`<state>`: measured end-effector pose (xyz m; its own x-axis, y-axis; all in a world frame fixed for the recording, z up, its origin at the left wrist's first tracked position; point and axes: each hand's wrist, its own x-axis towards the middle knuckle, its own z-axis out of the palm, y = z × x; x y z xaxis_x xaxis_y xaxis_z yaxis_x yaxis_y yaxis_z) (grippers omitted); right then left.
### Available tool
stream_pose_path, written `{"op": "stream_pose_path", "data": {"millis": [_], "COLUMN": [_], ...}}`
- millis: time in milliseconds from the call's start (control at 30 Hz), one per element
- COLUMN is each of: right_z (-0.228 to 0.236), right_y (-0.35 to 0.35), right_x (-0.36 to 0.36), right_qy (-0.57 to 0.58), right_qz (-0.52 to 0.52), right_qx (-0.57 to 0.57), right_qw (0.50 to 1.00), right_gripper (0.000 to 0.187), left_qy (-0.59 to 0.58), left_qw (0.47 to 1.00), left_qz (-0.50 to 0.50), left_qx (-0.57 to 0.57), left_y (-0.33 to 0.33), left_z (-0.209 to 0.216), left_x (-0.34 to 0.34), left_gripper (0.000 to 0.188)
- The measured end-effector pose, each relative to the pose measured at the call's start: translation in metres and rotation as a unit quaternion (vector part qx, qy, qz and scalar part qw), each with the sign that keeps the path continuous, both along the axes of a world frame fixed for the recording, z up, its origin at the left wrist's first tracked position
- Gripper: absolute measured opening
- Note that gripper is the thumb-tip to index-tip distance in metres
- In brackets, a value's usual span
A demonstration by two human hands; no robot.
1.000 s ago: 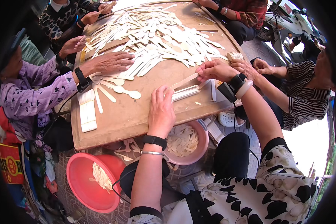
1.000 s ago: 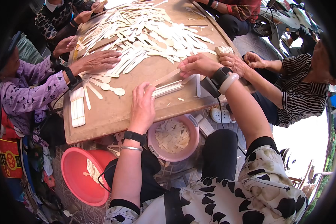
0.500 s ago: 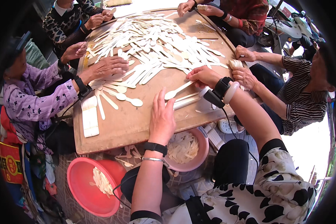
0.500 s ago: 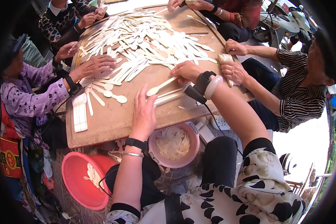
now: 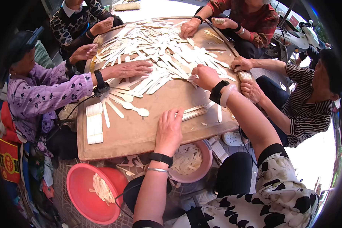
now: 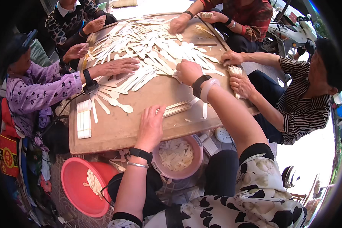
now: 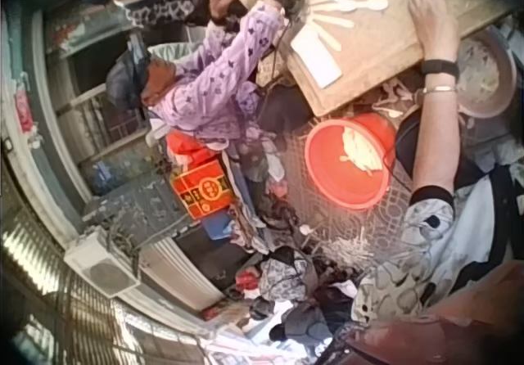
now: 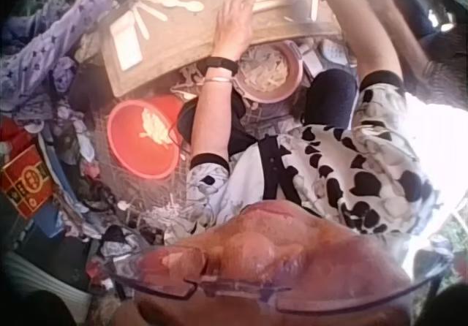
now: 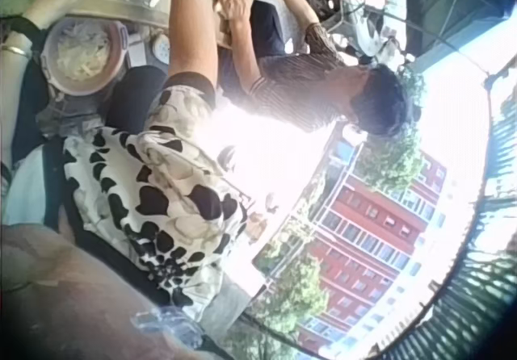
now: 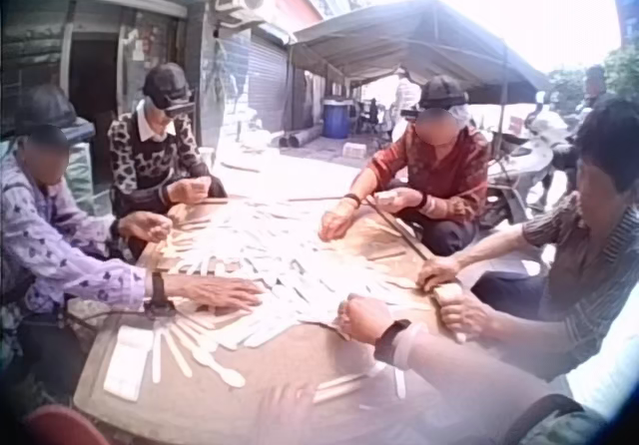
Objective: Sorting, stacking, and bundling wooden spoons with rubber bands.
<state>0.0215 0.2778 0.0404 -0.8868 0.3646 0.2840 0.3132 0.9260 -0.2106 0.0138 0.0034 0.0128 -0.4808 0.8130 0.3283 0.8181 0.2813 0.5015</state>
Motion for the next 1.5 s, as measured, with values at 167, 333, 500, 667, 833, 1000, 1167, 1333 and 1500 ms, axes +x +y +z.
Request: {"op": "stream_pose_path", "data": {"millis": [167, 333, 500, 667, 833, 1000, 1167, 1333, 1500], "right_z": [-0.007, -0.002, 0.013, 0.007, 0.026, 0.023, 0.022, 0.007, 0.003], "right_y": [0.005, 0.002, 0.001, -0.002, -0.013, -0.015, -0.001, 0.015, 0.006], "right_x": [-0.011, -0.005, 0.003, 0.007, 0.019, 0.034, 0.048, 0.064, 0.067], "right_qy": [-0.130, -0.134, -0.228, -0.191, -0.019, 0.083, 0.102, 0.056, -0.010], "right_qz": [0.012, 0.027, 0.054, 0.078, 0.057, 0.006, -0.008, -0.048, -0.048], "right_qx": [0.061, 0.029, -0.047, 0.047, -0.388, -0.699, -0.738, -0.595, -0.502], "right_qw": [0.990, 0.990, 0.971, 0.977, 0.920, 0.710, 0.668, 0.800, 0.863], "right_gripper": [0.013, 0.010, 0.011, 0.009, 0.012, 0.023, 0.027, 0.027, 0.022], "left_qy": [0.004, 0.000, 0.003, -0.003, -0.001, -0.022, -0.041, -0.039, -0.041], "left_qw": [1.000, 1.000, 1.000, 1.000, 1.000, 0.999, 0.999, 0.999, 0.999], "left_qz": [0.005, 0.005, 0.006, 0.005, 0.005, 0.019, 0.011, 0.011, 0.015], "left_qx": [0.007, 0.007, 0.006, 0.008, 0.011, 0.014, 0.028, 0.033, 0.024], "left_y": [-0.001, -0.001, -0.002, -0.001, -0.003, -0.001, -0.001, -0.001, -0.002], "left_z": [-0.003, -0.004, -0.003, -0.003, -0.005, -0.002, -0.003, -0.003, -0.003], "left_x": [-0.001, 0.000, 0.000, 0.002, 0.001, 0.001, 0.000, 0.001, 0.001], "left_gripper": [0.047, 0.047, 0.046, 0.046, 0.048, 0.043, 0.037, 0.037, 0.037]}}
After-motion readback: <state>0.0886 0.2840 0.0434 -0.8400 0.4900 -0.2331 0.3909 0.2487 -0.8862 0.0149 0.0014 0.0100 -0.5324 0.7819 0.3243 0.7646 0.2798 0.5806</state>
